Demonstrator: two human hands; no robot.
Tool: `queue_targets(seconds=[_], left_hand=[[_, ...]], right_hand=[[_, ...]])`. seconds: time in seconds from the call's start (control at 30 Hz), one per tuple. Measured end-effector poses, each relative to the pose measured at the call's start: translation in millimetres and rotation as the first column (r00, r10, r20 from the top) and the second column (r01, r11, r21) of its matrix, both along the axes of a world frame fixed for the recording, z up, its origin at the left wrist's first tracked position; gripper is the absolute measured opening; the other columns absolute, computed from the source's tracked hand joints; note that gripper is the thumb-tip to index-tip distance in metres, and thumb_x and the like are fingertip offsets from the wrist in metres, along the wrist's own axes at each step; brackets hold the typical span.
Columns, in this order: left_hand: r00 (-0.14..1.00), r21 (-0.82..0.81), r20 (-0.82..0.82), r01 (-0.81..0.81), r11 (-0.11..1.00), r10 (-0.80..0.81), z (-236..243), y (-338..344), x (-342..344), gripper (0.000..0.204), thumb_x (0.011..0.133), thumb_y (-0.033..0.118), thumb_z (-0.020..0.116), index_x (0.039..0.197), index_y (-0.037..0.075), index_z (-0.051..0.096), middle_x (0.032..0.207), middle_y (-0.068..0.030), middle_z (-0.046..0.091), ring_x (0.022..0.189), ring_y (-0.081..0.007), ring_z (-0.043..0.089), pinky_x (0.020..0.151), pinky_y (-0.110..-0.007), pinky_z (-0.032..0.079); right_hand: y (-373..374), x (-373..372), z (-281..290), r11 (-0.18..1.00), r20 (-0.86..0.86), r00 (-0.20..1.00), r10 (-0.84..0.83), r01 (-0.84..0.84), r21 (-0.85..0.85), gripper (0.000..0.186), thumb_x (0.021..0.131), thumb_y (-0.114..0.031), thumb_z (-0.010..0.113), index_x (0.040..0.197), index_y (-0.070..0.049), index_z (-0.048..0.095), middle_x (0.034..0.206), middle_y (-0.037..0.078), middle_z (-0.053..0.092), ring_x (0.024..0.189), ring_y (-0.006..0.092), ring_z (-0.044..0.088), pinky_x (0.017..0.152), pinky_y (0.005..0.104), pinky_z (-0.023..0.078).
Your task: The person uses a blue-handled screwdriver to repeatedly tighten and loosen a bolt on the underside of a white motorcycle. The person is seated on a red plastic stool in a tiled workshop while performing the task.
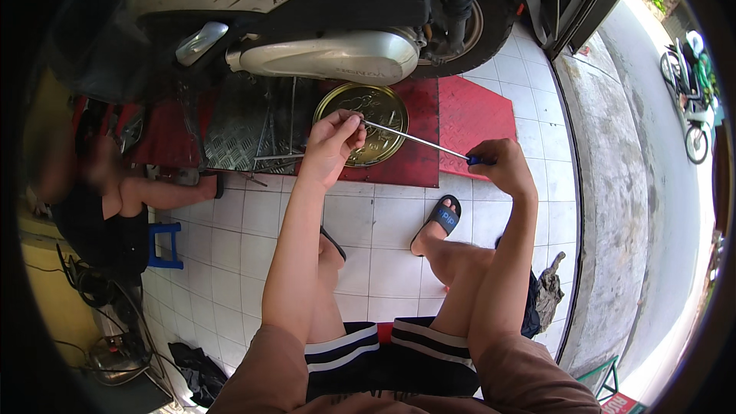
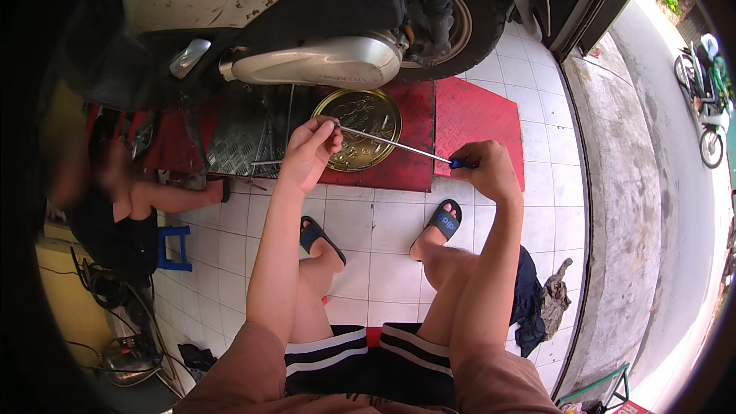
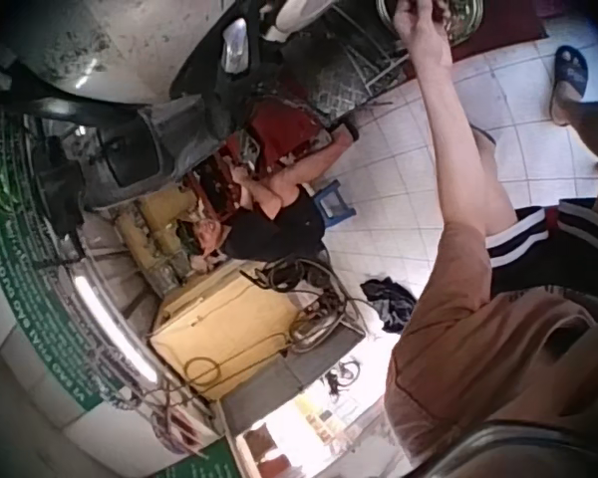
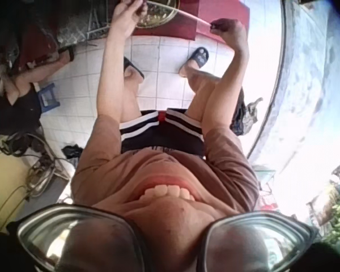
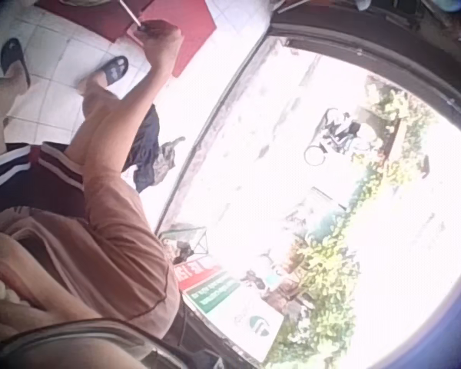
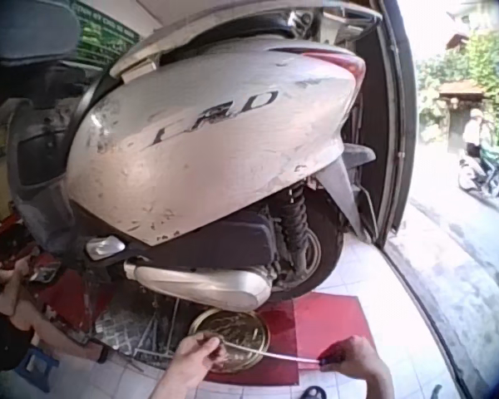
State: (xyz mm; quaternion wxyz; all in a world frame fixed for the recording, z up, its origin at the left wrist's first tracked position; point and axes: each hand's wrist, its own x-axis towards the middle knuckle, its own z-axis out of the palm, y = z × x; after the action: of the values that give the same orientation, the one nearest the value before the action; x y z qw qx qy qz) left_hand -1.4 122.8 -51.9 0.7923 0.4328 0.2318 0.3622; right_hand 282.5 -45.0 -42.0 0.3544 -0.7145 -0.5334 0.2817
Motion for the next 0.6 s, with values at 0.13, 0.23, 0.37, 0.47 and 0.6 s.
queue_targets(seconds=[0.13,0.23,0.37,0.47,0.6], left_hand=[[0.959,0.061,0.145,-0.254,0.965,0.243,42.4,-7.3,59.1,0.013,0.094,0.014,0.063,0.098,0.002,0.061,0.080,-0.0026,0.060,0.073,-0.0094,0.056,0.063,-0.024,0.045],[0.944,0.245,0.034,-0.326,0.913,0.328,84.9,-5.2,105.1,0.015,0.094,0.016,0.063,0.096,0.002,0.062,0.079,-0.0015,0.059,0.071,-0.0079,0.055,0.062,-0.022,0.045],[0.875,0.483,0.022,-0.432,0.761,0.483,135.3,0.7,143.1,0.019,0.091,0.017,0.067,0.098,-0.001,0.064,0.078,-0.0030,0.063,0.059,-0.0077,0.055,0.054,-0.023,0.044],[0.751,0.739,0.074,-0.483,0.469,0.657,147.9,23.3,151.2,0.025,0.085,0.016,0.070,0.100,-0.004,0.067,0.073,-0.0059,0.067,0.050,-0.0098,0.057,0.049,-0.025,0.045],[0.580,0.935,0.040,-0.310,0.175,0.814,160.5,24.9,151.6,0.021,0.080,0.013,0.070,0.091,-0.005,0.069,0.058,-0.0094,0.065,0.051,-0.0157,0.062,0.055,-0.029,0.050]], right_hand=[[2.5,-10.5,8.4,0.998,-0.038,0.999,0.016,-0.018,-0.065,0.023,0.062,0.000,0.079,0.084,0.002,0.070,0.074,0.011,0.069,0.067,0.0164,0.066,0.063,0.0300,0.052],[0.2,-15.4,5.0,0.999,-0.279,0.959,0.045,-0.047,-0.001,0.023,0.064,-0.002,0.082,0.081,0.003,0.068,0.069,0.008,0.067,0.065,0.0129,0.063,0.060,0.0283,0.050],[8.0,-27.2,14.2,0.976,-0.502,0.855,0.132,-0.023,0.219,0.025,0.069,-0.010,0.084,0.078,0.001,0.063,0.067,0.003,0.064,0.063,0.0074,0.058,0.058,0.0237,0.046],[15.3,-57.3,44.1,0.943,-0.670,0.710,0.217,0.025,0.332,0.023,0.075,-0.011,0.082,0.080,0.001,0.064,0.069,0.004,0.064,0.063,0.0076,0.059,0.057,0.0229,0.045],[16.5,-74.3,68.1,0.936,-0.843,0.462,0.274,0.074,0.344,0.021,0.083,-0.014,0.075,0.085,0.003,0.064,0.069,0.006,0.064,0.063,0.0107,0.060,0.059,0.0237,0.047]])
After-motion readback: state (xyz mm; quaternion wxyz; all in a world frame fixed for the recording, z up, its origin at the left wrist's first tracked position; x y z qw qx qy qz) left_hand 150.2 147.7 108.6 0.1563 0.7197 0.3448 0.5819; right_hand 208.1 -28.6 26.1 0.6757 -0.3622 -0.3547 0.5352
